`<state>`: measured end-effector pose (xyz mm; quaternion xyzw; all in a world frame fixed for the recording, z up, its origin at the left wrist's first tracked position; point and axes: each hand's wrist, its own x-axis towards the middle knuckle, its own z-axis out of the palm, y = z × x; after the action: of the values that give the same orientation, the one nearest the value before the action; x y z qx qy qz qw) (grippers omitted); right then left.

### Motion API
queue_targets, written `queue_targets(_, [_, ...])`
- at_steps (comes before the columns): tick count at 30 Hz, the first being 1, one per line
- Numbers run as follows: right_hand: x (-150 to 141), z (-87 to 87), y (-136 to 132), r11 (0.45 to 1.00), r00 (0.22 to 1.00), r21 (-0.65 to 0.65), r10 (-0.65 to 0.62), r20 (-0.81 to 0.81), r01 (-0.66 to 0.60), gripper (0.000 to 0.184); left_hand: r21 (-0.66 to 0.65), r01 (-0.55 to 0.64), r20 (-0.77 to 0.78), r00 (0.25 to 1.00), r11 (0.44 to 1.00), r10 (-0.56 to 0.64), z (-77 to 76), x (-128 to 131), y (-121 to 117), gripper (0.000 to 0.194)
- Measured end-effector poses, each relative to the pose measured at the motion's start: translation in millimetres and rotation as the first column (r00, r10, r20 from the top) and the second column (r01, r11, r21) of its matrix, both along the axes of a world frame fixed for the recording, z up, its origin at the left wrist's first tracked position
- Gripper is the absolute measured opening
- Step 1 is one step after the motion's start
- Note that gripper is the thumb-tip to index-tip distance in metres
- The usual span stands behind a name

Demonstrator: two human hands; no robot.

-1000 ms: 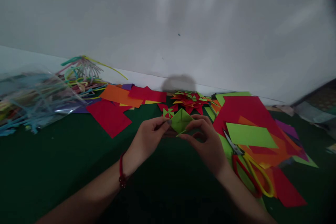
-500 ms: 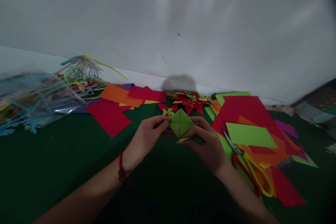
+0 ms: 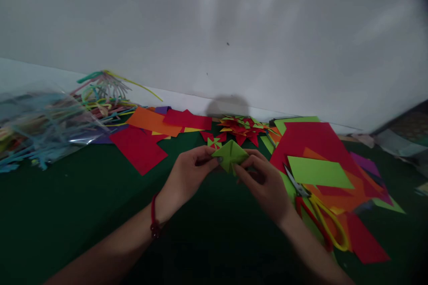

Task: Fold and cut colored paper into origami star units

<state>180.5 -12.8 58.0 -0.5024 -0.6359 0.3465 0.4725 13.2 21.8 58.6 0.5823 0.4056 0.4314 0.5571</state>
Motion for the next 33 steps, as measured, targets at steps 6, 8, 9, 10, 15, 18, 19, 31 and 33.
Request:
queue_targets(6, [-1.6,-1.0,-0.1,1.0,0.997,0.021,-0.022,0.069,0.021,0.015,0.019,-0.026,-0.082,0.996,0.999,0.027,5.2,2.4,-3.1,0.008])
queue_targets(8, [-2.3,-1.7,0.6,1.0,0.997,0.014,-0.015,0.069,0.014,0.016,0.021,-0.022,-0.091,0.996,1.0,0.024,6.1,2.7,-3.4,0.008])
queue_targets(9, [-2.7,-2.2,1.1,1.0,0.999,0.003,-0.02,0.049,0.02,0.015,0.02,-0.016,-0.085,0.996,1.0,0.018,6.0,2.5,-3.2,0.008])
queue_targets(10, [-3.2,-2.8,1.7,0.999,0.999,-0.012,-0.035,0.009,0.035,0.013,0.017,-0.01,-0.076,0.997,1.0,0.011,5.7,2.1,-2.8,0.009])
queue_targets(15, [-4.3,-7.8,4.1,0.992,0.972,-0.068,-0.121,-0.2,0.109,0.023,-0.005,0.016,-0.054,0.998,1.0,-0.017,3.1,0.1,-1.4,0.011])
queue_targets(18, [-5.0,-12.8,4.5,0.986,0.978,-0.054,-0.166,-0.13,0.16,0.023,0.007,0.042,-0.076,0.996,0.999,-0.042,1.9,-0.1,-2.0,0.012])
queue_targets(19, [-5.5,-14.2,4.5,0.979,0.973,-0.038,-0.201,-0.109,0.198,0.024,0.017,0.054,-0.092,0.994,0.998,-0.053,1.4,0.0,-2.1,0.012])
queue_targets(31, [2.1,-2.3,7.1,0.987,0.985,-0.162,-0.008,-0.174,-0.021,0.018,-0.068,0.068,0.016,0.998,0.995,-0.067,0.1,-3.6,4.2,0.017])
queue_targets(33, [2.1,-4.3,7.7,0.986,0.983,-0.167,-0.045,-0.18,0.015,0.016,-0.051,0.086,-0.003,0.996,0.995,-0.086,0.2,-3.6,3.4,0.014])
